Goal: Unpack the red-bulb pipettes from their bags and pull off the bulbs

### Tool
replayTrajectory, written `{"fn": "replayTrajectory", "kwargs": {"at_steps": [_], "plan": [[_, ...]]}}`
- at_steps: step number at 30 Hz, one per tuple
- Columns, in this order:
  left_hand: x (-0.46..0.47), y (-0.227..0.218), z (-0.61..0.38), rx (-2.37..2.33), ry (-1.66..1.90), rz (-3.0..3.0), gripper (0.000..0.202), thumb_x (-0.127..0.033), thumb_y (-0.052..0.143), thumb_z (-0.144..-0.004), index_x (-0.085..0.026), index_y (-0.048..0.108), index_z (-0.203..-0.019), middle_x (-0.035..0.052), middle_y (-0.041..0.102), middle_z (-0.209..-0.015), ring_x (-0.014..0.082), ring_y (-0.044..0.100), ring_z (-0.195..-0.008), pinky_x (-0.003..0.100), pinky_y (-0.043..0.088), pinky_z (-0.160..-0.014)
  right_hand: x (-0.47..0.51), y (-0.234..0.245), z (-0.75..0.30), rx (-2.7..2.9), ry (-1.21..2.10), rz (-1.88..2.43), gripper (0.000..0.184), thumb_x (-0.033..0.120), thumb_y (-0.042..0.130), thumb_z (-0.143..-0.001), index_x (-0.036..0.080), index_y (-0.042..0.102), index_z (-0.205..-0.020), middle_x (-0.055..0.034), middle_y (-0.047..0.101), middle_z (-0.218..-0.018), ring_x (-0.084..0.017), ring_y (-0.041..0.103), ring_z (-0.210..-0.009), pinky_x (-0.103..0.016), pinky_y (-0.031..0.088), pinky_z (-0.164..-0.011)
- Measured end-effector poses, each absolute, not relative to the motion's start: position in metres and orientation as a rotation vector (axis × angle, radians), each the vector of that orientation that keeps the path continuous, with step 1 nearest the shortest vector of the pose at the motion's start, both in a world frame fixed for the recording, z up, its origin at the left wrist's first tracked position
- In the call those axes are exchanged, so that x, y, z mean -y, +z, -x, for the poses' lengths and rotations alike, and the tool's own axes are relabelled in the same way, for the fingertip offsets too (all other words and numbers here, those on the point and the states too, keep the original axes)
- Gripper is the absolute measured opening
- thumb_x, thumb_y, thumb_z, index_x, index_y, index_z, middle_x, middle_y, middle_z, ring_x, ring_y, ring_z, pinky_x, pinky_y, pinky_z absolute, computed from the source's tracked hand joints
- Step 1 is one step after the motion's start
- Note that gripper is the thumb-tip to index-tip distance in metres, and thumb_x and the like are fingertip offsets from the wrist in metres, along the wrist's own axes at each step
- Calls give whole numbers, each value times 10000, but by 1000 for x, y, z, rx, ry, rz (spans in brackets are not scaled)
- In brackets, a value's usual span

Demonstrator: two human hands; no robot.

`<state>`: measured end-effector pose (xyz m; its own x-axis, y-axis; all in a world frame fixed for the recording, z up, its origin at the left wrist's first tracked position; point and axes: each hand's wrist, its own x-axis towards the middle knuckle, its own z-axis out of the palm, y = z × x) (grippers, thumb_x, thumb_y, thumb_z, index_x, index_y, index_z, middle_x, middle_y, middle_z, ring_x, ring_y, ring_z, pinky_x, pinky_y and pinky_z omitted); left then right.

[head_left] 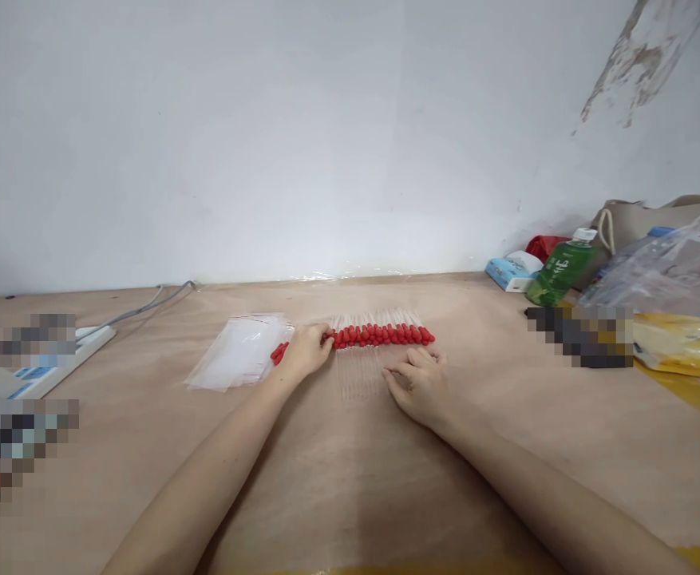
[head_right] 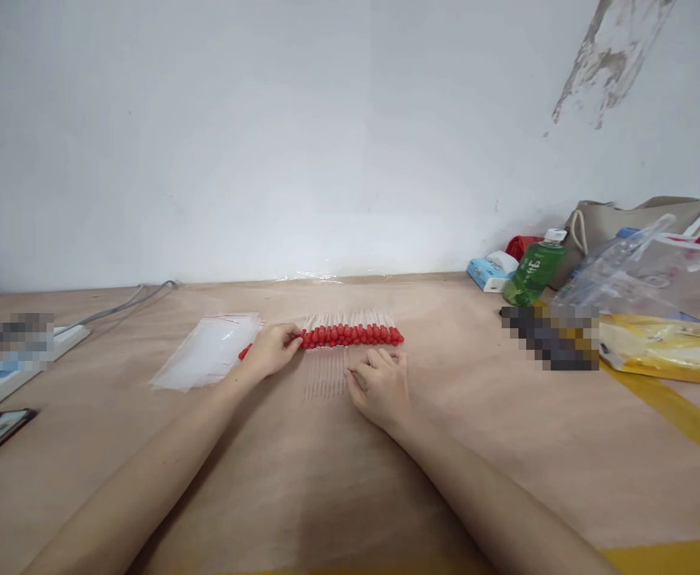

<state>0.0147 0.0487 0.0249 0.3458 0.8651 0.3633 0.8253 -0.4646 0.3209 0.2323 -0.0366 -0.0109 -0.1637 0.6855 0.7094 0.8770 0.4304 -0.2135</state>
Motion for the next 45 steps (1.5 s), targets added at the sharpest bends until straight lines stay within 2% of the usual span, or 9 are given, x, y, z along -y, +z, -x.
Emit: {"fn": "replayTrajectory", "kwargs": {"at_steps": [6, 9, 12, 15, 20, 24, 28, 33, 45], "plan": [[-39, 38, -10, -1698, 950, -2436, 200, -170, 437, -747, -154, 617, -833, 77, 636, -833, 193, 593, -748, 301, 446, -709, 35, -14, -235, 1878, -295, 1289, 169, 262, 513, -789, 205, 649, -705, -10, 544, -680, -124, 480, -693, -322, 247, -784], [-13, 38, -3, -1606, 1184, -2391, 193, -183, 433, -770, -165, 600, -865, 57, 616, -853, 160, 591, -744, 266, 461, -691, 36, -12, -237, 1831, -306, 1279, 172, 262, 504, -791, 210, 644, -876, -37, 568, -796, -149, 508, -780, -331, 274, -804], [19, 27, 4, -1337, 1274, -2450, 177, -180, 458, -777, -175, 600, -883, 50, 621, -879, 155, 590, -797, 264, 472, -730, 40, -6, -237, 1838, -376, 1233, 415, 352, 528, -776, 184, 529, -1156, -105, 534, -1066, -209, 489, -981, -361, 301, -856], [41, 12, 6, -1115, 1228, -2517, 175, -153, 479, -776, -178, 601, -899, 60, 631, -911, 159, 589, -870, 288, 470, -799, 45, -1, -235, 2001, -430, 1126, 542, 437, 537, -766, 200, 451, -1246, -114, 476, -1220, -249, 413, -1120, -417, 259, -944], [48, -2, 4, -950, 1136, -2533, 179, -149, 474, -796, -182, 600, -919, 80, 626, -945, 153, 596, -873, 287, 489, -770, 47, -4, -228, 2199, -399, 969, 281, 347, 502, -832, 251, 573, -1087, -27, 648, -911, -174, 513, -976, -450, 158, -993], [48, -1, 1, -944, 1084, -2535, 204, -181, 480, -808, -188, 594, -978, 80, 619, -964, 154, 588, -890, 288, 482, -788, 46, -9, -225, 2226, -360, 938, 184, 282, 474, -855, 248, 638, -933, 29, 623, -660, -110, 523, -722, -419, 155, -988], [49, 0, -1, -980, 980, -2560, 315, -280, 535, -804, -190, 543, -1106, 94, 606, -1021, 178, 574, -913, 310, 468, -803, 48, -9, -222, 2247, -319, 921, 185, 278, 473, -849, 245, 654, -834, 29, 607, -637, -102, 501, -699, -395, 168, -970], [48, -3, -1, -1002, 833, -2583, 193, -282, 435, -873, -191, 600, -916, 31, 603, -767, 121, 558, -682, 233, 447, -641, 52, -8, -222, 2267, -277, 861, 168, 274, 480, -841, 258, 647, -835, 43, 602, -612, -100, 472, -676, -383, 191, -927], [51, -2, 7, -1085, 861, -2589, 227, -254, 388, -885, -182, 578, -783, 23, 541, -682, 126, 520, -638, 234, 416, -593, 50, -10, -234, 2240, -241, 917, 204, 263, 462, -834, 238, 648, -754, 24, 551, -553, -121, 444, -666, -378, 213, -884]]}}
